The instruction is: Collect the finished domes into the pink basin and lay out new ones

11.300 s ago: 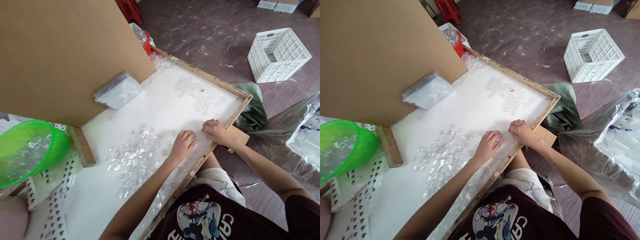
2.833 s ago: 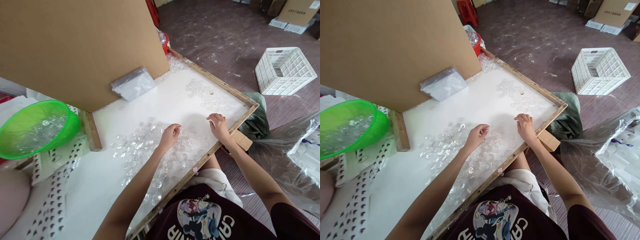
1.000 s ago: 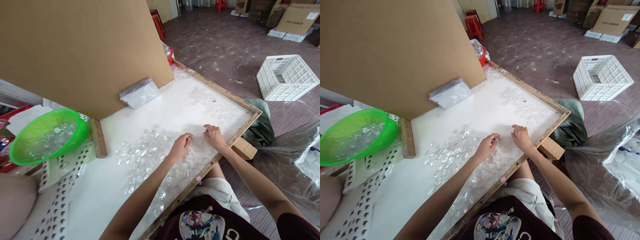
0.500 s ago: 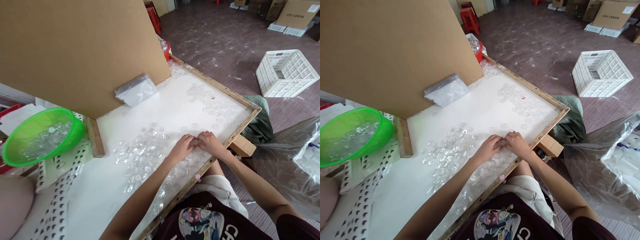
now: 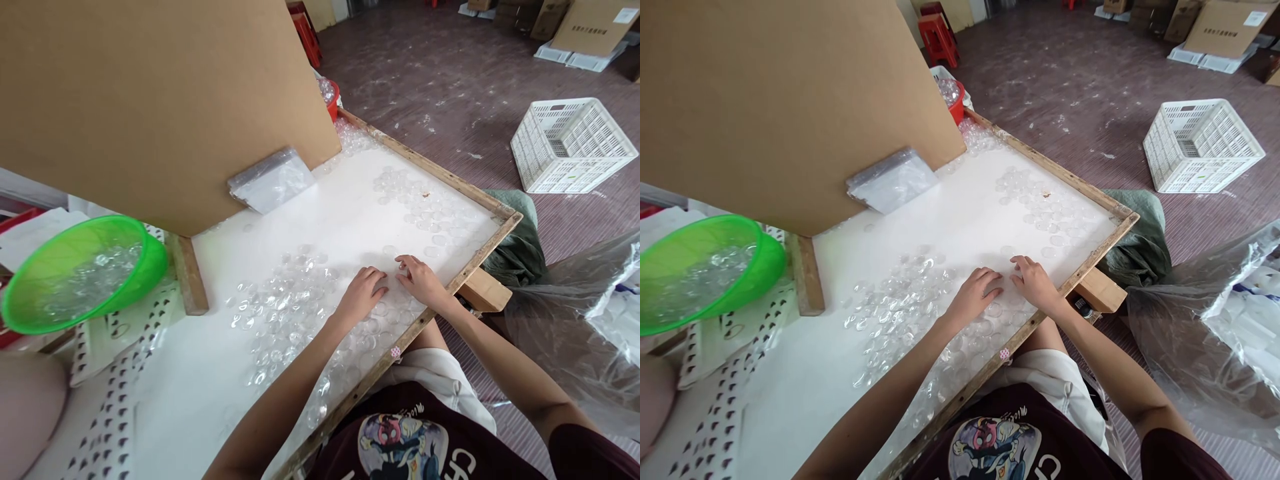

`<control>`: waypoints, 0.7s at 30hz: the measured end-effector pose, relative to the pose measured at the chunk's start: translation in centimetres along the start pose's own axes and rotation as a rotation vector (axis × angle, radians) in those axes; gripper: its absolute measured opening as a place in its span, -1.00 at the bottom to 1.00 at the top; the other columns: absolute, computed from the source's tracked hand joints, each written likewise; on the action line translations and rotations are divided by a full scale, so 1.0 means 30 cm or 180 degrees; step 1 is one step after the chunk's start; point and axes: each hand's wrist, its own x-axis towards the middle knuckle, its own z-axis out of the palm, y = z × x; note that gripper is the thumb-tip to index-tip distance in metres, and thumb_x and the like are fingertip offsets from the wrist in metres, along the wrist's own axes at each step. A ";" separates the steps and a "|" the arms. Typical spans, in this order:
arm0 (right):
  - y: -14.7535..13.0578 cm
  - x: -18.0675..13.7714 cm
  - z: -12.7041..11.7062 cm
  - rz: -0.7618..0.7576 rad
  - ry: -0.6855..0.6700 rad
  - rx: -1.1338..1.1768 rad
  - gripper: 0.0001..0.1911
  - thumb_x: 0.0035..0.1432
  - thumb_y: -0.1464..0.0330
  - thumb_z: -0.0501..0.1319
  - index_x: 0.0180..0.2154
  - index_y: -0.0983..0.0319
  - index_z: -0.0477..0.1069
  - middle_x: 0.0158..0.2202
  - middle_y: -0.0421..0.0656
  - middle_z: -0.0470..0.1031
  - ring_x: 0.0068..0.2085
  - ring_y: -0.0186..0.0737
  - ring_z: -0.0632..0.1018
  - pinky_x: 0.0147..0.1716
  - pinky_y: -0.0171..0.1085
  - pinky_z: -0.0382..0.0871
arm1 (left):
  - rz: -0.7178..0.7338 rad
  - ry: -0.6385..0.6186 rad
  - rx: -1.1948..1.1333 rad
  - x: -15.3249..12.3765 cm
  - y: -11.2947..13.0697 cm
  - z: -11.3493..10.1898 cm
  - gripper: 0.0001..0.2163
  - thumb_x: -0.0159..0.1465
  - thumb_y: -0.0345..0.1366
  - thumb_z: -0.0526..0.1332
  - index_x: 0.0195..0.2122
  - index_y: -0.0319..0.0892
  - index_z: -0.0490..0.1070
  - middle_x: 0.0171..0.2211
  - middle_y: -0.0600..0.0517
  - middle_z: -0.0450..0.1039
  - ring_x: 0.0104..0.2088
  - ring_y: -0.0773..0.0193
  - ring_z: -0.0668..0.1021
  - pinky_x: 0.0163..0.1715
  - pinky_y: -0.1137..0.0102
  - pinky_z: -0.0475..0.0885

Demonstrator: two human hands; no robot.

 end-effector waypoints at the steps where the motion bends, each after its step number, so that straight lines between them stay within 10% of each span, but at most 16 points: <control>1: 0.000 0.000 -0.001 -0.0025 0.0035 -0.0052 -0.65 0.19 0.54 0.23 0.02 0.24 0.35 -0.09 -0.07 0.49 -0.28 -0.21 0.54 -0.22 -0.23 0.41 | -0.0032 0.0048 0.0033 0.003 0.001 0.003 -0.86 0.31 -0.36 0.19 -0.12 -0.11 0.43 -0.13 -0.03 0.42 -0.03 0.08 0.47 0.00 0.17 0.46; 9: 0.008 -0.014 -0.012 -0.0236 0.0019 -0.0388 -0.75 0.23 0.54 0.18 -0.07 0.24 0.44 -0.08 -0.04 0.45 -0.06 -0.06 0.52 -0.02 -0.10 0.37 | 0.0004 0.0141 0.0243 0.013 0.010 -0.005 -0.91 0.32 -0.41 0.13 -0.22 -0.13 0.40 -0.16 -0.04 0.46 -0.08 0.10 0.49 -0.04 0.21 0.45; 16: 0.011 -0.022 -0.016 -0.0169 0.0269 -0.0087 -0.81 0.26 0.49 0.17 -0.10 0.21 0.44 -0.11 -0.09 0.47 -0.29 -0.20 0.50 -0.12 -0.17 0.40 | -0.0708 0.0432 -0.0326 0.019 -0.006 -0.010 -0.79 0.36 -0.36 0.09 -0.01 -0.11 0.38 -0.28 0.04 0.55 -0.30 0.22 0.57 -0.18 0.28 0.50; 21: 0.017 -0.054 -0.076 -0.0290 0.0376 -0.0170 -0.82 0.30 0.44 0.13 -0.08 0.21 0.43 -0.13 -0.08 0.48 -0.29 -0.17 0.51 -0.11 -0.13 0.38 | -0.0521 0.0730 0.0186 0.008 -0.045 -0.023 -0.75 0.34 -0.33 0.16 0.03 -0.12 0.40 0.03 -0.11 0.45 0.08 0.04 0.48 0.10 0.10 0.42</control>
